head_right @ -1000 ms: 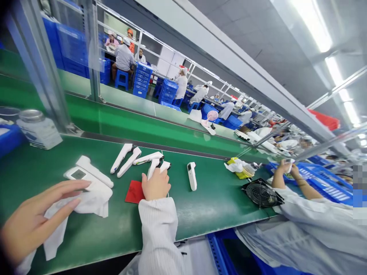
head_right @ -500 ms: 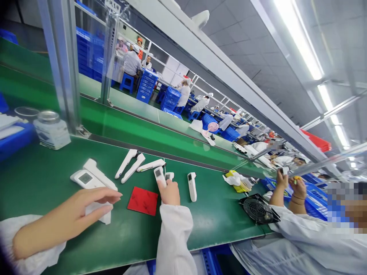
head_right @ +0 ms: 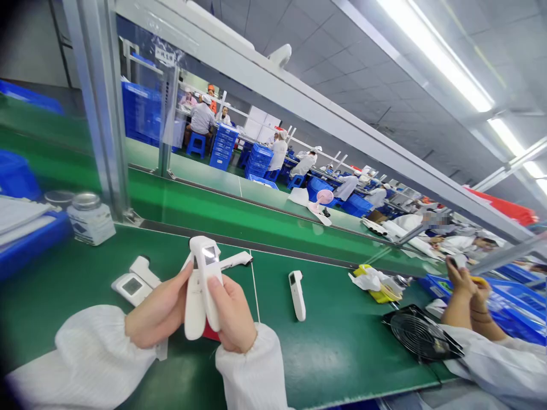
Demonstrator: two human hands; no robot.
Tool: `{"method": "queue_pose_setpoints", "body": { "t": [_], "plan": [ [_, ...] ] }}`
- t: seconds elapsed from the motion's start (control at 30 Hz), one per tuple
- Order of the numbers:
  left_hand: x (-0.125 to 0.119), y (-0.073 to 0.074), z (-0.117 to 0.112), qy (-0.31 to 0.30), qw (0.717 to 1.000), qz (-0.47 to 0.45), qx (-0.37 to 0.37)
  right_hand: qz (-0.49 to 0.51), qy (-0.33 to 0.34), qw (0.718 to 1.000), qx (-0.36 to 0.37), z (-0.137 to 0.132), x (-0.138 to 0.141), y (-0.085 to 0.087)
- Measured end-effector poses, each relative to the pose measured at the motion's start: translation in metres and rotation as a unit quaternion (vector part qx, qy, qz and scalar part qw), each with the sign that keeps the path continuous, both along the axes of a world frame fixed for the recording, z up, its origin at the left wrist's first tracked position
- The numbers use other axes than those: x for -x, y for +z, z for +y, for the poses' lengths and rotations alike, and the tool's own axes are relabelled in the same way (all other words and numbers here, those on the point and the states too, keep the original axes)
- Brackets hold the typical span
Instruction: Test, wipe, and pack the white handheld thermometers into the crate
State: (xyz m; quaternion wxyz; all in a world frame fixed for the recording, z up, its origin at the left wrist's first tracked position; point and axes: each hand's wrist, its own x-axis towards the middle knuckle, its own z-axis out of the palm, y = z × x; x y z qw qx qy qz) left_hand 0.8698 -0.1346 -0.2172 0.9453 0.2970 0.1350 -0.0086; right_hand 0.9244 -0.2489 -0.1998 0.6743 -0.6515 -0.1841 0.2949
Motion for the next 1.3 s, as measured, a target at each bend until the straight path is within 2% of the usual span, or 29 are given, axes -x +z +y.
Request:
{"method": "queue_pose_setpoints", "body": {
  "t": [0.1,0.23,0.3,0.37,0.47,0.63,0.77,0.87,1.03,1.13,1.3],
  "plan": [
    [-0.004,0.004,0.012,0.071,0.997,-0.012,-0.001,-0.002,0.0,0.998,-0.07,0.012,0.002,0.005],
    [-0.004,0.005,0.036,0.122,0.991,-0.019,-0.044,-0.089,-0.073,0.986,-0.12,0.011,-0.007,0.008],
    [-0.005,0.005,0.045,0.109,0.991,-0.019,-0.069,-0.1,-0.071,0.982,-0.146,0.014,-0.012,0.006],
    [-0.006,0.005,0.05,0.063,0.995,-0.025,-0.072,-0.074,-0.042,0.982,-0.166,0.021,-0.013,0.002],
    [-0.007,0.0,0.053,0.014,0.997,-0.045,-0.062,-0.052,-0.013,0.986,-0.157,0.033,-0.013,-0.006],
    [-0.002,-0.011,0.054,0.052,0.988,-0.036,-0.143,-0.093,-0.038,0.985,-0.141,0.041,-0.015,-0.023],
    [0.003,-0.018,0.049,0.053,0.972,-0.061,-0.219,-0.118,-0.035,0.984,-0.132,0.045,-0.009,-0.041],
    [0.007,-0.023,0.047,0.062,0.952,-0.109,-0.28,-0.148,-0.034,0.978,-0.143,0.045,-0.003,-0.05],
    [0.014,-0.03,0.049,0.086,0.895,-0.168,-0.405,-0.278,-0.077,0.95,-0.121,0.029,0.001,-0.064],
    [0.017,-0.031,0.048,0.068,0.888,-0.223,-0.395,-0.296,-0.122,0.942,-0.105,0.022,0.003,-0.075],
    [0.017,-0.027,0.047,0.069,0.875,-0.263,-0.401,-0.301,-0.172,0.929,-0.133,0.024,0.009,-0.087]
  ]
}}
